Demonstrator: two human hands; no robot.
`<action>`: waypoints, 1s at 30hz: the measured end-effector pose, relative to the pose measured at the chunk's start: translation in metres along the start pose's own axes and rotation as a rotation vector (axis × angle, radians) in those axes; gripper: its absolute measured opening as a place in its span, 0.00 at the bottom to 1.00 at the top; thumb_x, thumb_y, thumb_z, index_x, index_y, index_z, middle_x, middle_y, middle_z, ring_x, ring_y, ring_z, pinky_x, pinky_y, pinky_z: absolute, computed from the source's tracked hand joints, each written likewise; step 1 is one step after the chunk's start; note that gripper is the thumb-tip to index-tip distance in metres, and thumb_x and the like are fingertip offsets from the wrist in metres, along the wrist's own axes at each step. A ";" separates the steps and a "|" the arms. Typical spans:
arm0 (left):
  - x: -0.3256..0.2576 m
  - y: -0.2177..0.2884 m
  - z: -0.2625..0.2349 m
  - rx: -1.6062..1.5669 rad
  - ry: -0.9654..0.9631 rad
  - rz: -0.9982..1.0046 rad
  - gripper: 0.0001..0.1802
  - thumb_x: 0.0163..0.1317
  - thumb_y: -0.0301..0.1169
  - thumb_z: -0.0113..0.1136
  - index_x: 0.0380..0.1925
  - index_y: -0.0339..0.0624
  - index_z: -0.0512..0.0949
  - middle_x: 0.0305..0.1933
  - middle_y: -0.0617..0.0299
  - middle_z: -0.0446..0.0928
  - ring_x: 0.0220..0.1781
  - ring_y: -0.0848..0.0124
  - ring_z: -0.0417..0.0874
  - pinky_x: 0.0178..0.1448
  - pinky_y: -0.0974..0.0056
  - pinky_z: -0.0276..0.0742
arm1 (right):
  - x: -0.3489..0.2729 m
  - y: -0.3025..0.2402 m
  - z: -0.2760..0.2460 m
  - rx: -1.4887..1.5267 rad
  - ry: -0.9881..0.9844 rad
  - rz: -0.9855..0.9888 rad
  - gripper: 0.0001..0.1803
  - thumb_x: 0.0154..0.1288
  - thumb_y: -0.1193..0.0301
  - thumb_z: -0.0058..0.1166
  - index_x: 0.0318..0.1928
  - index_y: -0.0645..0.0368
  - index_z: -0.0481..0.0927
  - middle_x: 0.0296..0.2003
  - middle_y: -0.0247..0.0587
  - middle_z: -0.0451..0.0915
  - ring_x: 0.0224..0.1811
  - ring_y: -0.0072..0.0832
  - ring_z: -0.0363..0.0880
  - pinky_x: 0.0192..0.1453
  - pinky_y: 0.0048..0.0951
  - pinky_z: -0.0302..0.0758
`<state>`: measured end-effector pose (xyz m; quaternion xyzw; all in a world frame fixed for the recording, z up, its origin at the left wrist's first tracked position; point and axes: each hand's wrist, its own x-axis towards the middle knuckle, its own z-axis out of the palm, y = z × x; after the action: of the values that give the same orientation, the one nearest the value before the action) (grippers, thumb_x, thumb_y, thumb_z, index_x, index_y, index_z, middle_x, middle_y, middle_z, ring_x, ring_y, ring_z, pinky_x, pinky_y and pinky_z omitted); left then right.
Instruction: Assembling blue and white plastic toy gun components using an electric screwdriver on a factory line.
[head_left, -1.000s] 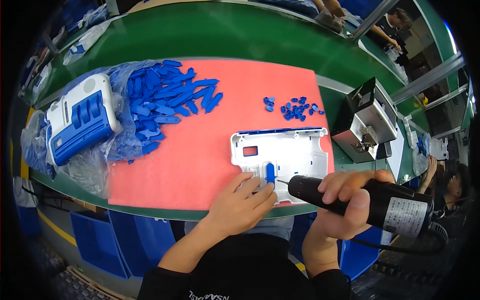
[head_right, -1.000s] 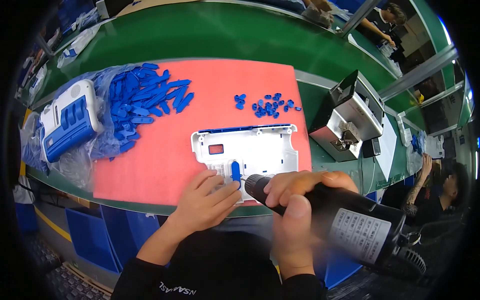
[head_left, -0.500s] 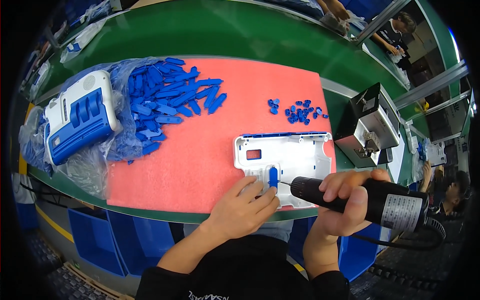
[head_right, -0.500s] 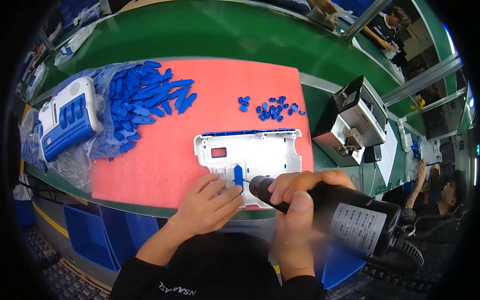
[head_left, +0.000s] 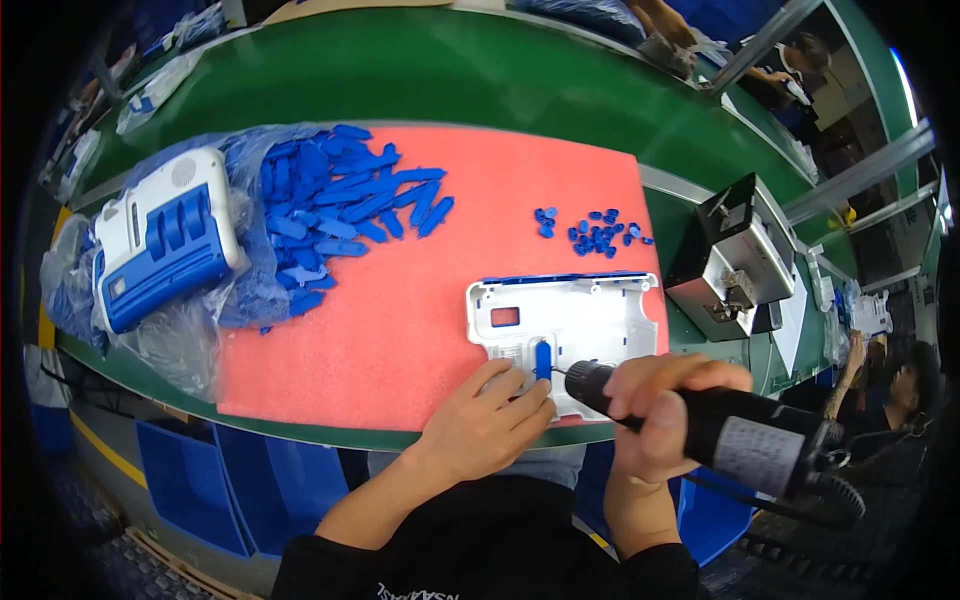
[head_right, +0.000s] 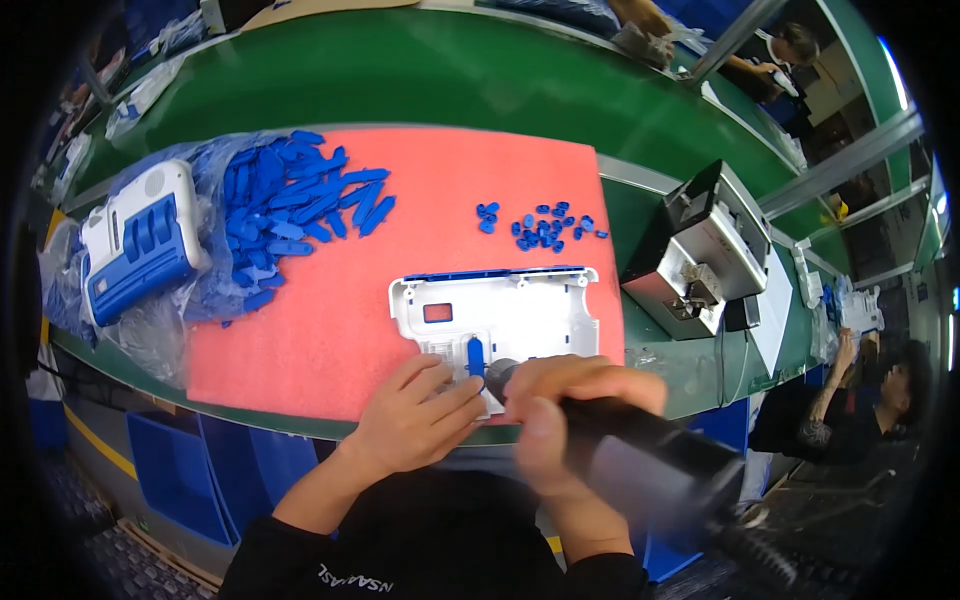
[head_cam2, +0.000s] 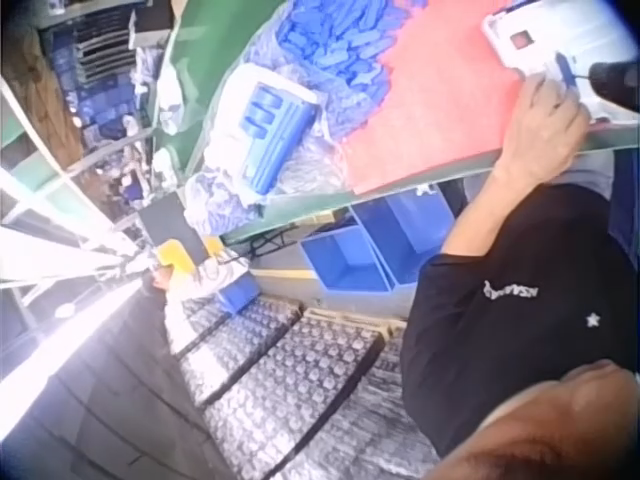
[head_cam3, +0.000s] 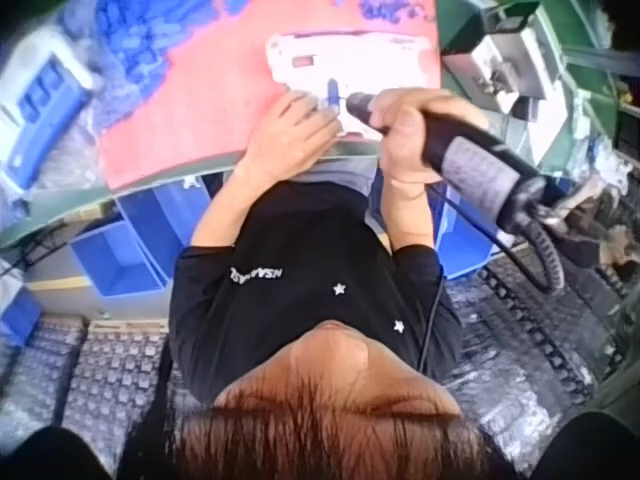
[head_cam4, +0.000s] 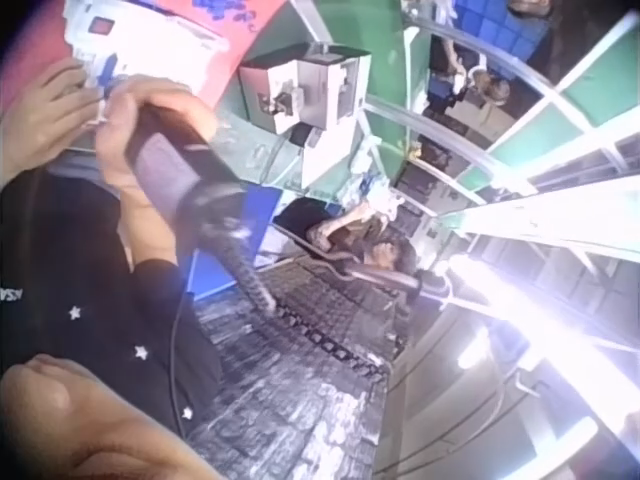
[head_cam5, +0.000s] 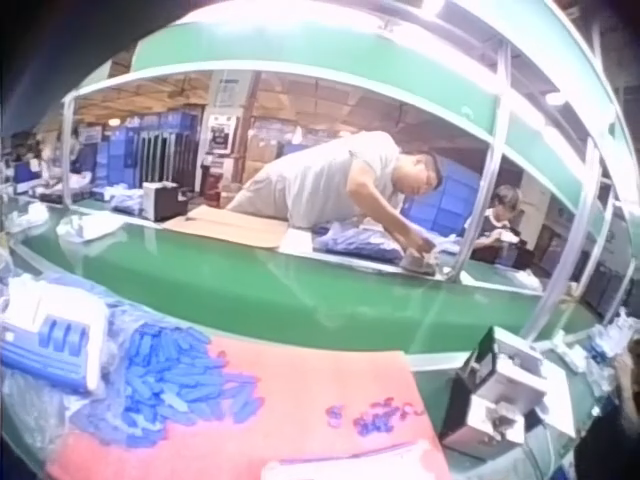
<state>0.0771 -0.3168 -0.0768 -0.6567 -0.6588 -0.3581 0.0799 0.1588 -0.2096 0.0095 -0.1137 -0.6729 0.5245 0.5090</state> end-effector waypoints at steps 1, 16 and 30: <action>0.002 0.000 -0.001 -0.011 -0.010 0.000 0.10 0.49 0.30 0.58 0.34 0.42 0.76 0.42 0.61 0.75 0.43 0.65 0.73 0.54 0.59 0.70 | -0.001 0.000 -0.001 -0.029 -0.018 0.004 0.18 0.58 0.68 0.54 0.38 0.56 0.58 0.18 0.36 0.64 0.16 0.23 0.66 0.24 0.28 0.71; 0.003 0.017 -0.001 0.070 0.002 -0.024 0.13 0.46 0.32 0.65 0.33 0.42 0.78 0.42 0.63 0.77 0.38 0.64 0.72 0.54 0.55 0.68 | 0.103 -0.021 -0.106 -0.241 0.497 -0.172 0.11 0.59 0.73 0.52 0.38 0.68 0.69 0.15 0.36 0.70 0.16 0.23 0.70 0.23 0.23 0.69; -0.003 0.014 -0.002 0.028 0.044 -0.080 0.13 0.47 0.31 0.64 0.34 0.42 0.78 0.44 0.64 0.77 0.39 0.65 0.72 0.55 0.57 0.67 | 0.064 -0.011 -0.096 0.028 0.389 -0.163 0.14 0.57 0.81 0.48 0.44 0.68 0.68 0.18 0.39 0.69 0.15 0.24 0.68 0.23 0.28 0.70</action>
<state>0.0891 -0.3223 -0.0719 -0.6207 -0.6877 -0.3659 0.0891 0.2117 -0.1138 0.0480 -0.1509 -0.5615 0.4593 0.6716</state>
